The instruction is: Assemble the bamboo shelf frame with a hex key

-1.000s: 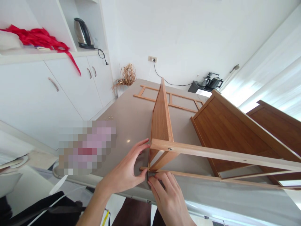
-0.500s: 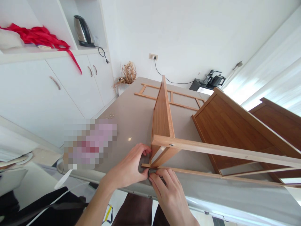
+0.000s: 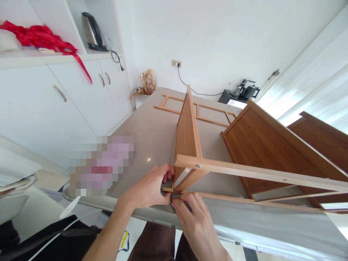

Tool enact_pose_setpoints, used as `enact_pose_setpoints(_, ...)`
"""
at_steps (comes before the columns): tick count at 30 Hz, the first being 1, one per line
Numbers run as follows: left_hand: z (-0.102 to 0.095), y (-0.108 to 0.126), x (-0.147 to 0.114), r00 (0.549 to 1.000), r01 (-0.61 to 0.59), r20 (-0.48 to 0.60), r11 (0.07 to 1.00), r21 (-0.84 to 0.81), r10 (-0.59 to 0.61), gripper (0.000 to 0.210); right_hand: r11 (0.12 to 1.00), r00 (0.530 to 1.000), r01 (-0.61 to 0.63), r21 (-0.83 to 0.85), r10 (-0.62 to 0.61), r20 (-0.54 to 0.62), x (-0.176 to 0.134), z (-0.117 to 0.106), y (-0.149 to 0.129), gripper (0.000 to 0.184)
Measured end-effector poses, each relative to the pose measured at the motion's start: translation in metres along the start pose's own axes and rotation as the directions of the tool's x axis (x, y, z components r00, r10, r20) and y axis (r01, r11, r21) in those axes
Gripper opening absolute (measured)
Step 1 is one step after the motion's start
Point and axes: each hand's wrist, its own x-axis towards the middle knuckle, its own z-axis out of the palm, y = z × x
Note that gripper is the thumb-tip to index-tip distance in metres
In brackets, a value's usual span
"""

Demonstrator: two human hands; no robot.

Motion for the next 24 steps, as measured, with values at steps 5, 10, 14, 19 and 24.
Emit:
enact_pose_setpoints(5,0.0,-0.002,0.0,1.0,-0.013,-0.003,1.0,0.014,0.013,0.039,1.0,0.999,-0.03,-0.001,0.03,-0.012,-0.001,0.001,-0.002,0.017)
enact_pose_setpoints(10,-0.001,-0.003,-0.002,0.999,-0.04,-0.005,0.999,0.004,0.04,0.044,0.999,0.997,-0.049,-0.002,0.049,-0.052,-0.002,0.006,-0.003,0.015)
enact_pose_setpoints(14,-0.003,-0.004,-0.003,0.999,-0.034,0.008,0.999,-0.017,0.034,0.045,0.994,0.988,-0.099,0.043,0.104,-0.117,-0.004,0.01,-0.004,0.016)
enact_pose_setpoints(19,-0.003,-0.002,-0.002,0.999,-0.029,0.02,0.999,-0.017,0.029,0.04,0.993,0.991,-0.104,0.062,0.109,-0.081,-0.009,0.013,-0.003,0.013)
enact_pose_setpoints(24,-0.003,-0.001,-0.001,0.999,-0.031,0.038,0.999,-0.043,0.032,0.039,0.989,0.99,-0.131,0.073,0.135,-0.047,-0.017,0.018,-0.001,0.018)
